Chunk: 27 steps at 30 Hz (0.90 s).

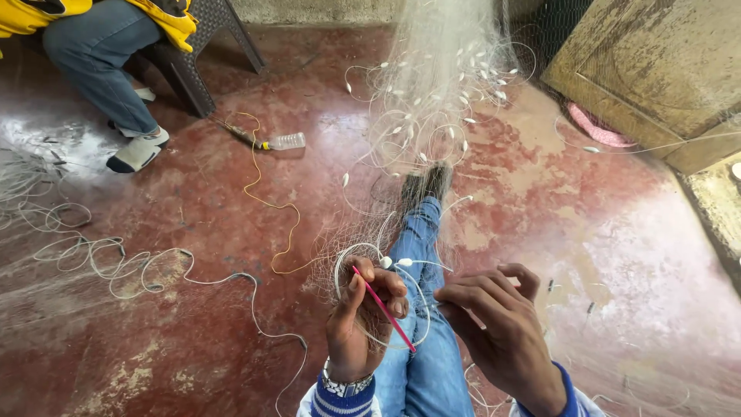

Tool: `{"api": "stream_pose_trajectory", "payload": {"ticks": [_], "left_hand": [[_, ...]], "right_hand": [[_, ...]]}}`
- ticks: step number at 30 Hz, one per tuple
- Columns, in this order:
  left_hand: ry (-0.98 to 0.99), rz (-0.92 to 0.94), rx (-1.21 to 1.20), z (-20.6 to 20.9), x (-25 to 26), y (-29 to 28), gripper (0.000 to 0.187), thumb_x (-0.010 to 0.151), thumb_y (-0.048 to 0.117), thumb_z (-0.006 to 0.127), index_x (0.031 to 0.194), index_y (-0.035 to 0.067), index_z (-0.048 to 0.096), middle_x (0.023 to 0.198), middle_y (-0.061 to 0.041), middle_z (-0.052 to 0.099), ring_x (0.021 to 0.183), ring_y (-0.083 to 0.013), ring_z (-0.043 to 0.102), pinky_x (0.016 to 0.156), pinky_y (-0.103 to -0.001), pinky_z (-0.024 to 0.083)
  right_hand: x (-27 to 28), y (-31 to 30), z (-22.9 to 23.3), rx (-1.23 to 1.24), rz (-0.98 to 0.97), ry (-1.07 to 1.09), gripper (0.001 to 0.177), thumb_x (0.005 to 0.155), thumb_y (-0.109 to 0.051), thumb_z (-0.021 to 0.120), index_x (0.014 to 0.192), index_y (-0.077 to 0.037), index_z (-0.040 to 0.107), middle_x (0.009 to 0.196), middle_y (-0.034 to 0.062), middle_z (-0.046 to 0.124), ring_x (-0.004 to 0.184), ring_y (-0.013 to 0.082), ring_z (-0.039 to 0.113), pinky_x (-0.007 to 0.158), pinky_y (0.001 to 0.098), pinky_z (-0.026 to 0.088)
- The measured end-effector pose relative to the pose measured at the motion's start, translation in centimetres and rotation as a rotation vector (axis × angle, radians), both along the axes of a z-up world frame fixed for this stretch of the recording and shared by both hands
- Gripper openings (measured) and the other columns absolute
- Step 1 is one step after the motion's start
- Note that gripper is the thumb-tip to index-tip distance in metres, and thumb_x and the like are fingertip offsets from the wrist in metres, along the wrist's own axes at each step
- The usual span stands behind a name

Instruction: The person sits on the floor and uses a small pink tool to manipulate and repair a white fishing net with floats. They repeatedly pull, thread, and adjust the net lines while another person works nearby.

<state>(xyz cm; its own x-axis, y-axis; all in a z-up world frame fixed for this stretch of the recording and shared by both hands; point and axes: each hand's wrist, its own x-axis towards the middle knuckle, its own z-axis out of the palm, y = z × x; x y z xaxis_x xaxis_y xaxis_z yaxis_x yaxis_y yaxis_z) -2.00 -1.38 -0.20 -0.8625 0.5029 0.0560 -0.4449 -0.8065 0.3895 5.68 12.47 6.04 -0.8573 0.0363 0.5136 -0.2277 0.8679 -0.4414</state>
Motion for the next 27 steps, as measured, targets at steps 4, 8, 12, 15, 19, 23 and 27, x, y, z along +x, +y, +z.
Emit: {"api": "stream_pose_trajectory", "payload": {"ticks": [4,8,12,15,19,23,27], "left_hand": [[0.001,-0.025,0.037,-0.3,0.2,0.0,0.013,0.09,0.021,0.049,0.088,0.009,0.043,0.08,-0.019,0.057,0.058,-0.0189,0.052,0.057,-0.027,0.044],[0.023,-0.026,-0.007,-0.5,0.3,0.1,0.013,0.09,0.022,0.05,0.088,0.01,0.043,0.079,-0.017,0.058,0.057,-0.0187,0.051,0.055,-0.026,0.045],[0.0,-0.047,-0.001,-1.0,0.4,0.0,0.012,0.091,0.02,0.048,0.091,0.008,0.043,0.082,-0.018,0.057,0.063,-0.0208,0.054,0.06,-0.025,0.047],[0.03,-0.027,-0.001,-1.1,0.4,0.0,0.011,0.091,0.019,0.047,0.091,0.008,0.044,0.084,-0.017,0.058,0.066,-0.0224,0.055,0.062,-0.025,0.048],[0.059,-0.002,-0.028,-1.6,0.5,-0.3,0.011,0.092,0.019,0.046,0.092,0.008,0.046,0.088,-0.017,0.06,0.065,-0.0232,0.055,0.064,-0.027,0.047],[0.056,0.013,-0.047,-1.7,0.5,-0.4,0.011,0.092,0.019,0.046,0.092,0.008,0.046,0.088,-0.017,0.06,0.066,-0.024,0.054,0.065,-0.029,0.045],[0.073,0.033,-0.022,-1.1,0.5,-0.5,0.01,0.092,0.018,0.045,0.092,0.008,0.045,0.09,-0.019,0.059,0.067,-0.0215,0.055,0.069,-0.026,0.046]], "right_hand": [[-0.3,0.0,-0.6,0.01,-0.007,-0.022,0.009,0.082,-0.018,0.06,0.091,-0.021,0.058,0.084,-0.0091,0.066,0.075,0.005,0.062,0.089,0.032,0.021],[-0.6,-0.5,-0.4,-0.013,0.023,-0.038,0.007,0.083,-0.019,0.058,0.09,-0.021,0.058,0.078,-0.0091,0.065,0.069,0.0065,0.06,0.088,0.032,0.023],[-0.9,-1.0,-0.6,-0.023,0.049,-0.02,0.013,0.085,-0.017,0.055,0.098,-0.018,0.059,0.08,-0.0051,0.064,0.068,0.0099,0.058,0.081,0.0316,0.027],[-1.0,-1.3,-0.5,0.002,0.043,-0.007,0.016,0.086,-0.017,0.054,0.101,-0.017,0.058,0.08,-0.0041,0.063,0.067,0.0117,0.056,0.079,0.0312,0.027],[-1.0,-1.7,-0.6,0.045,0.015,0.006,0.017,0.086,-0.017,0.055,0.102,-0.015,0.058,0.08,-0.002,0.062,0.067,0.0145,0.053,0.075,0.0319,0.029],[-0.9,-1.8,-0.9,0.063,0.008,0.001,0.019,0.087,-0.019,0.052,0.104,-0.015,0.058,0.08,-0.0019,0.062,0.066,0.0158,0.052,0.073,0.0321,0.028],[-0.8,-2.0,-1.1,0.094,-0.033,-0.037,0.018,0.089,-0.02,0.046,0.103,-0.016,0.056,0.073,-0.0019,0.057,0.065,0.017,0.05,0.071,0.0343,0.026]]}}
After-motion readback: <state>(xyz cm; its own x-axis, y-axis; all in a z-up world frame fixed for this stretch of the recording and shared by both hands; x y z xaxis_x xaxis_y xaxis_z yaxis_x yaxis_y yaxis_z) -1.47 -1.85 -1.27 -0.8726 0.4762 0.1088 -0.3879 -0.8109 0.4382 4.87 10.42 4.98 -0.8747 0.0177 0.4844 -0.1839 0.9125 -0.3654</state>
